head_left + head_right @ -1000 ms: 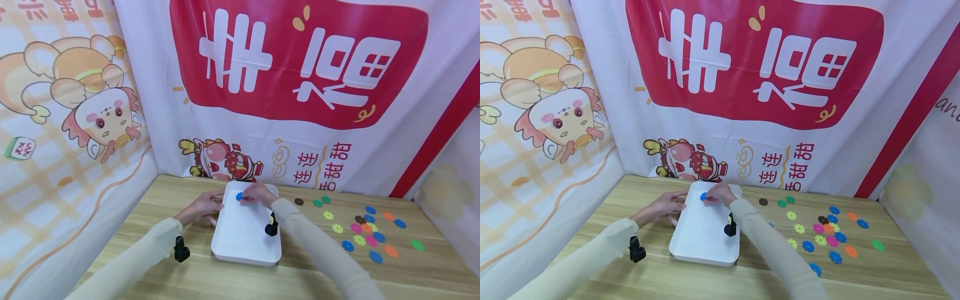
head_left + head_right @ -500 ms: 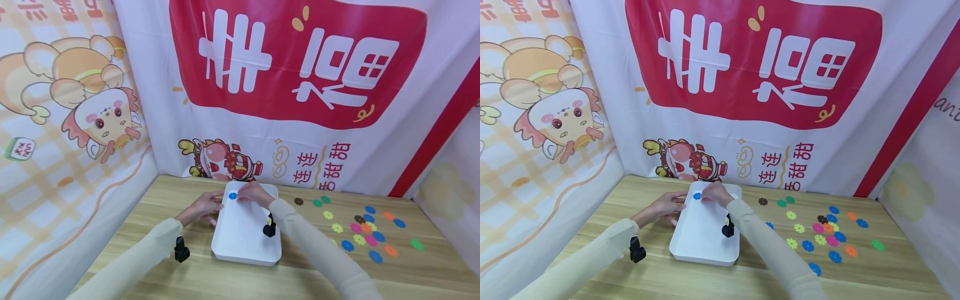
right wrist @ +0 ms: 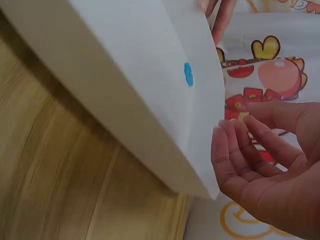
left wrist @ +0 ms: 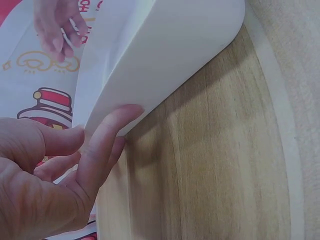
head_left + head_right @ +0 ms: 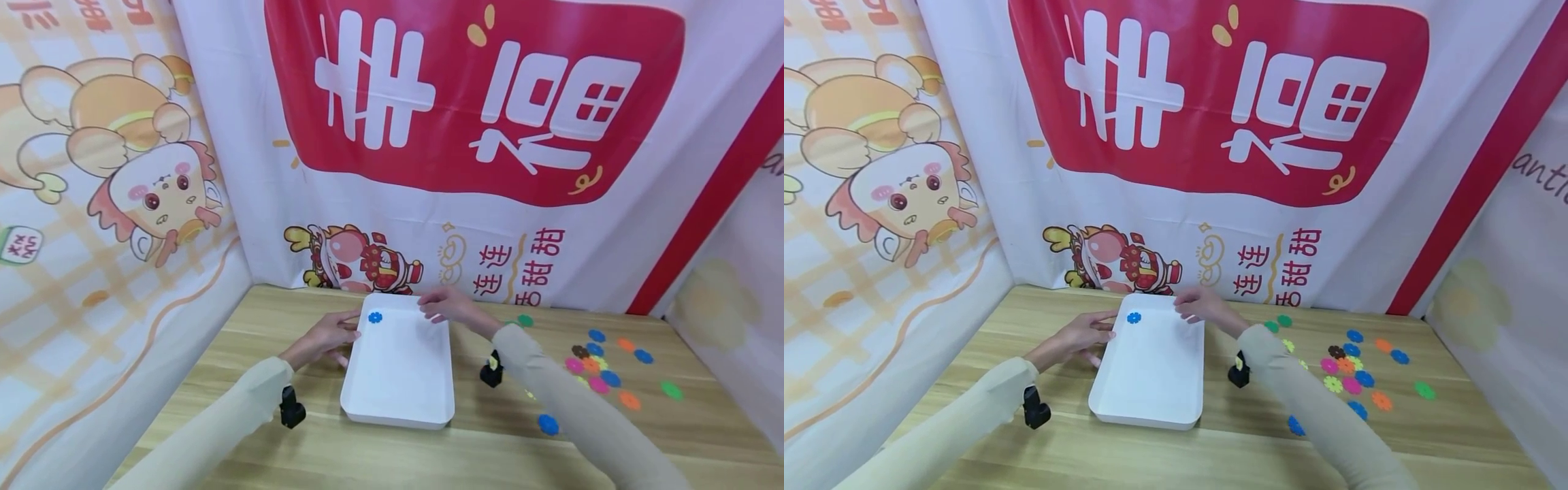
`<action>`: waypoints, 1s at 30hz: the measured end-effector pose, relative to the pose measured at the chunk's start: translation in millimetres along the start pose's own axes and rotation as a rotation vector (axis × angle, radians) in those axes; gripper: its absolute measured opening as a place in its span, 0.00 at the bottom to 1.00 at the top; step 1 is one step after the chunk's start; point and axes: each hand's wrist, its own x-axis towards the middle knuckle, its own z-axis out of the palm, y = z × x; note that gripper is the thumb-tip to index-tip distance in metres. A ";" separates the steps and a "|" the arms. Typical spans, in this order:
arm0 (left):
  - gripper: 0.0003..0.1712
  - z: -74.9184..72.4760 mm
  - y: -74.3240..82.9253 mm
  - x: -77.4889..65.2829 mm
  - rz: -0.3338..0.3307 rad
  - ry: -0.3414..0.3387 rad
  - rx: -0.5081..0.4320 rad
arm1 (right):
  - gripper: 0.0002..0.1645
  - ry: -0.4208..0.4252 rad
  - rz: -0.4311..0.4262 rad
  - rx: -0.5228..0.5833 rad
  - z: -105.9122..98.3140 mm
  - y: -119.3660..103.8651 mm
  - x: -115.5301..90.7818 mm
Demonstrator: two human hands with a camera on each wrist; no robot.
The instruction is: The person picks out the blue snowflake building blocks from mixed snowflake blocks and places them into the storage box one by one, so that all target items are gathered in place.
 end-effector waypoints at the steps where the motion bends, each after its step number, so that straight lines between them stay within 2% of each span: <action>1: 0.38 -0.3 -0.1 0.6 0.001 0.000 0.004 | 0.18 0.012 -0.002 0.002 -7.0 4.0 -3.0; 6: 0.38 -0.5 0.1 2.8 -0.010 0.009 0.012 | 0.20 0.019 -0.066 -0.055 -41.4 28.3 -23.9; 14: 0.38 0.6 1.7 -0.9 0.000 -0.005 0.021 | 0.24 -0.126 -0.118 -0.172 -82.5 60.0 -61.5; 21: 0.38 0.2 0.6 1.6 -0.003 0.001 0.026 | 0.25 -0.213 -0.205 -0.248 -99.0 86.5 -86.4; 26: 0.38 -0.1 0.1 0.0 -0.005 0.002 0.026 | 0.27 -0.251 -0.204 -0.288 -105.1 98.9 -101.9; 30: 0.38 0.3 0.5 -1.4 0.001 -0.002 0.023 | 0.28 -0.287 -0.167 -0.259 -106.9 110.6 -107.7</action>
